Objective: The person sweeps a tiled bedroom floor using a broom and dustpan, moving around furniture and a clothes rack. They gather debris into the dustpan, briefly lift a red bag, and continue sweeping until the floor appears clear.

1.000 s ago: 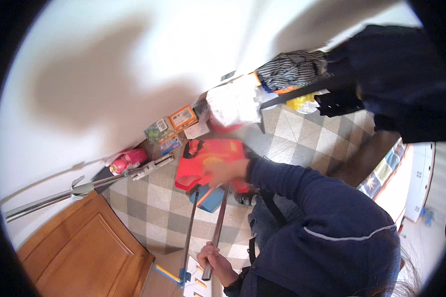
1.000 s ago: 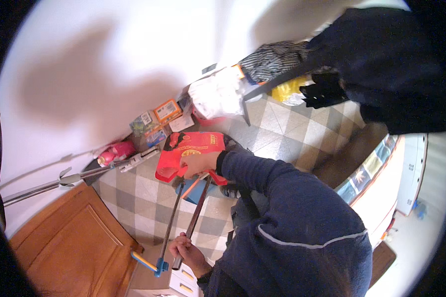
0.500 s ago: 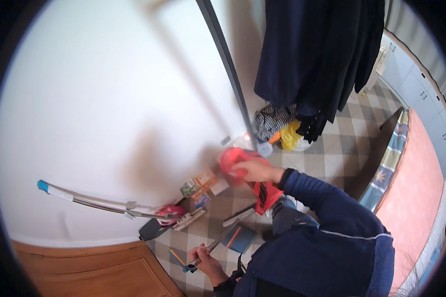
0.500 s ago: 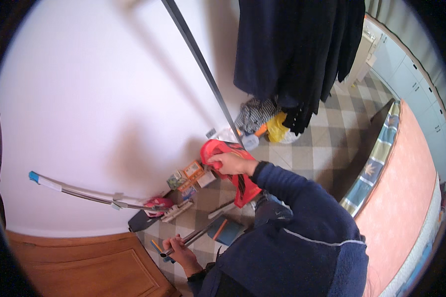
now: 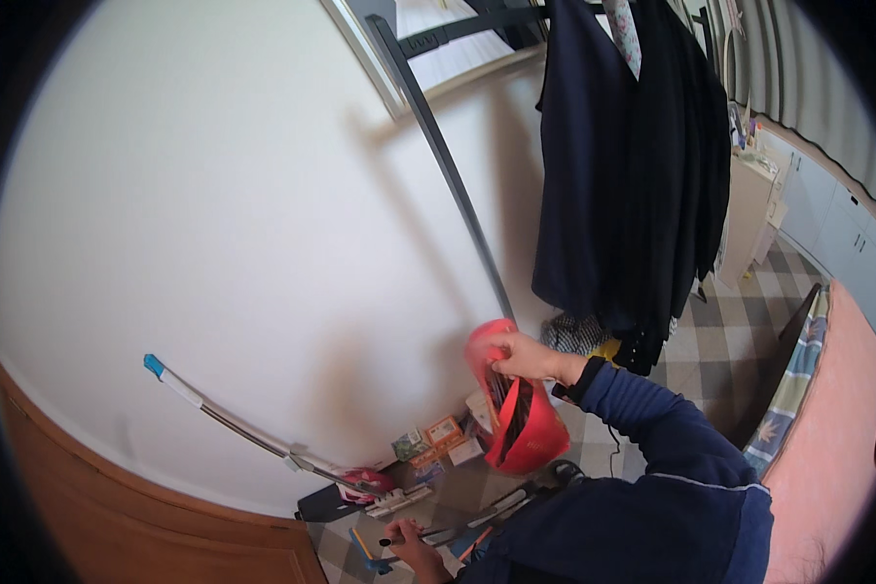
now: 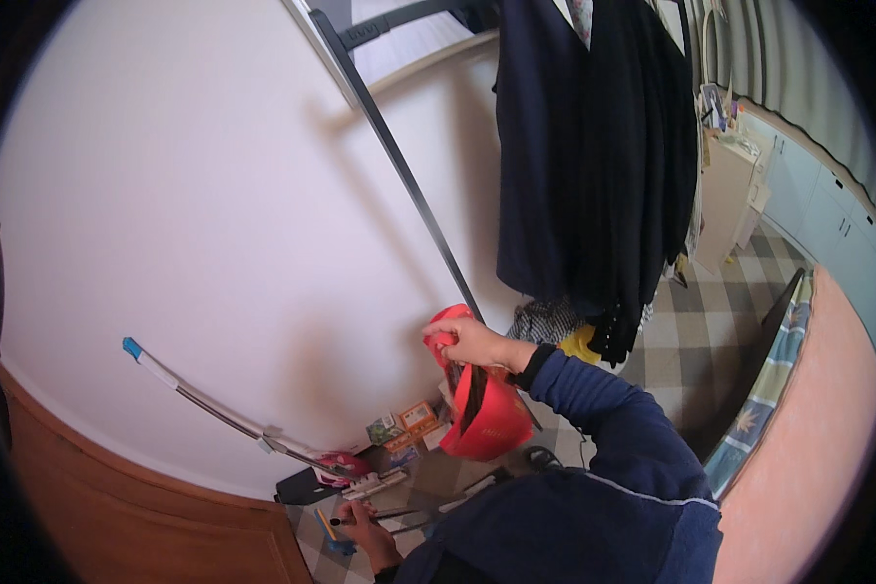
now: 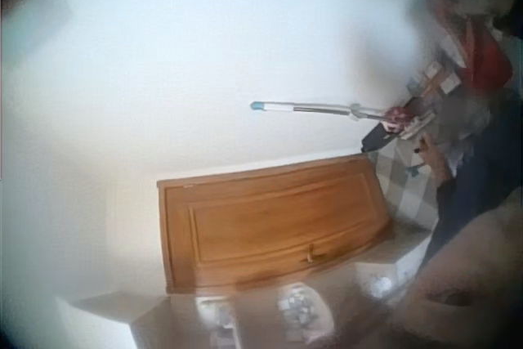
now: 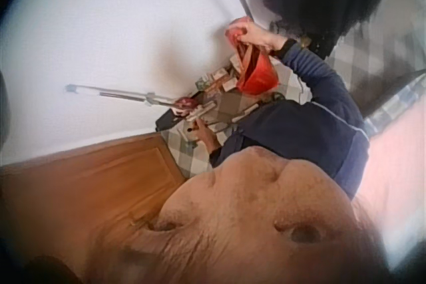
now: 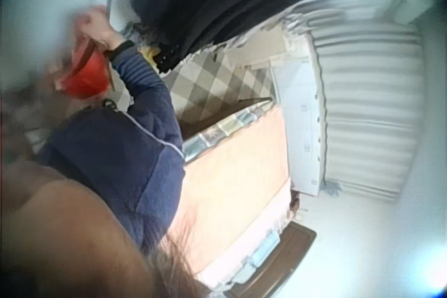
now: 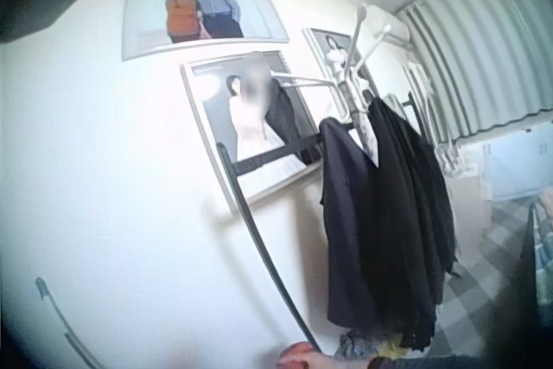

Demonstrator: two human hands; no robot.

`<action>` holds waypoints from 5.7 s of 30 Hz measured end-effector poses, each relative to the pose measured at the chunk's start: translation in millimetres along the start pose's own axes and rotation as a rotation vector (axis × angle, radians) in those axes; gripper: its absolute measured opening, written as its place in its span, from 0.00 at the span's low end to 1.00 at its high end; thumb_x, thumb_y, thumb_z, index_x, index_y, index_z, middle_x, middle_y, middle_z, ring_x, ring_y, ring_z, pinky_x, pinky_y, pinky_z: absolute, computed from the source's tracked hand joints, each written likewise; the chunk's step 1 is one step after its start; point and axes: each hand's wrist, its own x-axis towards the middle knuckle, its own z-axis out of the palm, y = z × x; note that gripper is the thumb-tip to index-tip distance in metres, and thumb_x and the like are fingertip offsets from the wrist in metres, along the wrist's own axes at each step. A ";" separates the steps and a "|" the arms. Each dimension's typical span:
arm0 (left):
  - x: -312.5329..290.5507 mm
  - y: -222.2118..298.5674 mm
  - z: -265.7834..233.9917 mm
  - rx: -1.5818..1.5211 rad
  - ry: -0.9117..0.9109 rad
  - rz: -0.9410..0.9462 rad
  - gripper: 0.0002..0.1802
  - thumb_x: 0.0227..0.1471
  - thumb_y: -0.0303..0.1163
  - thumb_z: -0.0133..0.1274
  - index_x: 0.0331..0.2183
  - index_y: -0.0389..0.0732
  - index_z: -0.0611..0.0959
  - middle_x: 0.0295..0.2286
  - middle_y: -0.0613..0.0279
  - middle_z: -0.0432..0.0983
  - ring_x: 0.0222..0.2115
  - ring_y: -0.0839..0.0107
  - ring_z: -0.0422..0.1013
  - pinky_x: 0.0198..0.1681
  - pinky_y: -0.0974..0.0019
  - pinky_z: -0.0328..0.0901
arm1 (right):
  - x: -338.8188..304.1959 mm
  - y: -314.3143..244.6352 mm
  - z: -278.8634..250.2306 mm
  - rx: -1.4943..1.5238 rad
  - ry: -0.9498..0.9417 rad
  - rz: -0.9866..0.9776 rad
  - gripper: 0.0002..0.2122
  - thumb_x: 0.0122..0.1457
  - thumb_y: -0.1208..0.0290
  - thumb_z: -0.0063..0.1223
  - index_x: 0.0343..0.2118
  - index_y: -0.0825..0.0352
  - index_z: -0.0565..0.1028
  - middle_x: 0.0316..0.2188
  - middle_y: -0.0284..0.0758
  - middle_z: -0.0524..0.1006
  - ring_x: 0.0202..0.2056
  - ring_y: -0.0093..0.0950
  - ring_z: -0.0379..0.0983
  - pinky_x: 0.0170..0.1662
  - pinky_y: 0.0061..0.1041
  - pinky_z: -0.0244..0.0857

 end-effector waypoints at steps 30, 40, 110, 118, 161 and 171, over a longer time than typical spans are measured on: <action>5.9 -19.5 -34.3 0.294 0.283 -0.195 0.13 0.54 0.39 0.53 0.30 0.37 0.76 0.28 0.63 0.70 0.30 0.71 0.66 0.34 0.65 0.66 | 253.3 -414.7 -206.7 -0.681 1.046 -0.530 0.16 0.43 0.64 0.50 0.35 0.63 0.79 0.37 0.43 0.77 0.40 0.43 0.74 0.44 0.32 0.67; 11.4 -17.3 -32.1 0.224 0.210 -0.135 0.16 0.52 0.42 0.54 0.33 0.37 0.76 0.30 0.61 0.70 0.31 0.69 0.67 0.36 0.62 0.68 | 237.4 -395.5 -238.7 -0.783 1.219 -0.356 0.14 0.46 0.62 0.52 0.31 0.68 0.79 0.26 0.42 0.79 0.26 0.36 0.76 0.32 0.31 0.69; -19.9 -65.0 -192.0 0.997 0.034 0.009 0.29 0.49 0.23 0.47 0.54 0.33 0.64 0.54 0.48 0.57 0.56 0.58 0.54 0.59 0.59 0.48 | -412.0 258.7 123.3 0.493 0.282 1.287 0.11 0.50 0.77 0.49 0.36 0.67 0.63 0.20 0.35 0.66 0.16 0.26 0.66 0.17 0.26 0.65; 63.1 -75.9 -243.0 0.609 0.061 -0.365 0.35 0.54 0.35 0.50 0.58 0.35 0.53 0.48 0.54 0.64 0.49 0.64 0.62 0.51 0.65 0.57 | -448.2 239.5 208.8 0.356 0.360 1.206 0.09 0.49 0.79 0.47 0.34 0.69 0.65 0.16 0.39 0.66 0.15 0.29 0.66 0.14 0.29 0.62; -65.1 -46.1 -475.4 0.389 0.874 -0.398 0.23 0.57 0.50 0.43 0.32 0.36 0.71 0.28 0.61 0.66 0.28 0.73 0.63 0.30 0.70 0.62 | -199.9 240.6 359.2 -0.374 -0.084 0.827 0.13 0.48 0.70 0.45 0.35 0.70 0.73 0.28 0.52 0.75 0.34 0.48 0.73 0.36 0.39 0.65; -99.7 -53.2 -509.1 1.451 0.407 -0.272 0.08 0.52 0.21 0.47 0.36 0.31 0.68 0.30 0.56 0.68 0.28 0.69 0.66 0.31 0.67 0.66 | -247.5 202.9 365.5 0.118 -0.258 1.062 0.11 0.50 0.73 0.43 0.36 0.67 0.73 0.17 0.33 0.69 0.13 0.25 0.64 0.15 0.25 0.56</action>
